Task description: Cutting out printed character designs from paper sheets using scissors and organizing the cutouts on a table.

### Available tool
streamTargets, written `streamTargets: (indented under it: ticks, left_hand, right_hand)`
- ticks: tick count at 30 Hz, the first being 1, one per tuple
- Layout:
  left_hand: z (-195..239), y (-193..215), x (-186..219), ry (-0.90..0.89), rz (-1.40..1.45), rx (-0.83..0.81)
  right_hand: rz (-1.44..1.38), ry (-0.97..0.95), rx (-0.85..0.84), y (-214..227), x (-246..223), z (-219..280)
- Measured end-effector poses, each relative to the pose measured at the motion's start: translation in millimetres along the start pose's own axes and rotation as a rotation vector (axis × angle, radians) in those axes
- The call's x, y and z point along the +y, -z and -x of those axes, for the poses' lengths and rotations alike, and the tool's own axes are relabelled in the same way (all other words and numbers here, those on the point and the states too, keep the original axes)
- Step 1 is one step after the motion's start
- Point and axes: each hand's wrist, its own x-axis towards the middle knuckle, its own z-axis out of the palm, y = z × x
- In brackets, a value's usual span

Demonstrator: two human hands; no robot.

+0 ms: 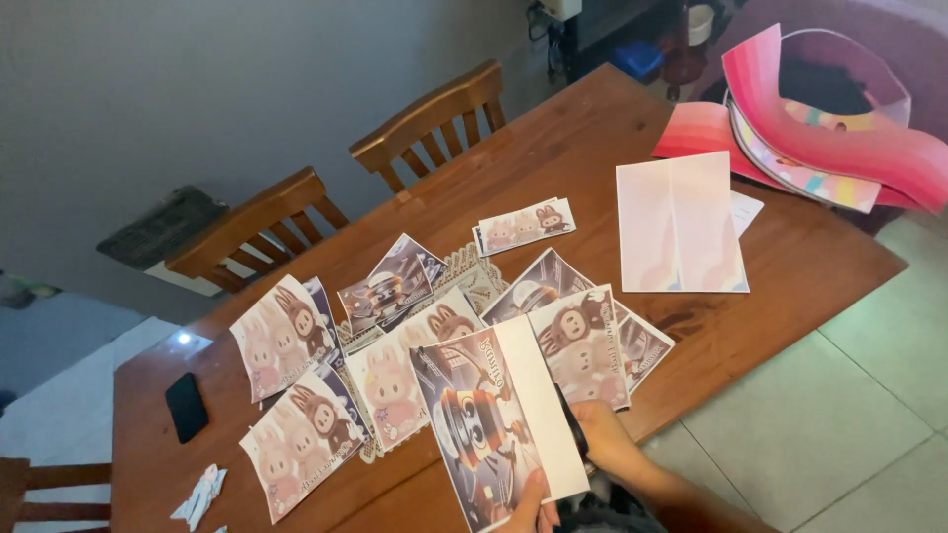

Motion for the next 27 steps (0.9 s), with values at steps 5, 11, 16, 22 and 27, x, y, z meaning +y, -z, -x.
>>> streamTargets:
  ticks: [5,11,16,22,27]
  left_hand:
    - [-17.3,4.0,-10.7,-0.228,0.086,0.111]
    - [-47.7,8.7,-41.9,-0.378,0.272,0.121]
    - [-80.3,37.8,-85.2,-0.334,0.349,0.23]
    - [-101.9,94.5,-176.5,-0.349,0.661,0.541]
    - [-62.1,69.3,-156.0,-0.28,0.879,0.571]
  right_hand:
    - [-0.073,-0.243,-0.001,-5.1,40.5,-24.6]
    - [-0.089,-0.31,-0.023,-7.1,83.7,-46.0]
    - [0.075,-0.376,-0.002,-4.7,15.7,-25.9]
    - [1.024,0.12,0.328,48.5,18.2,-95.3]
    - [0.107,-0.296,-0.219,-39.6,-145.1,26.6]
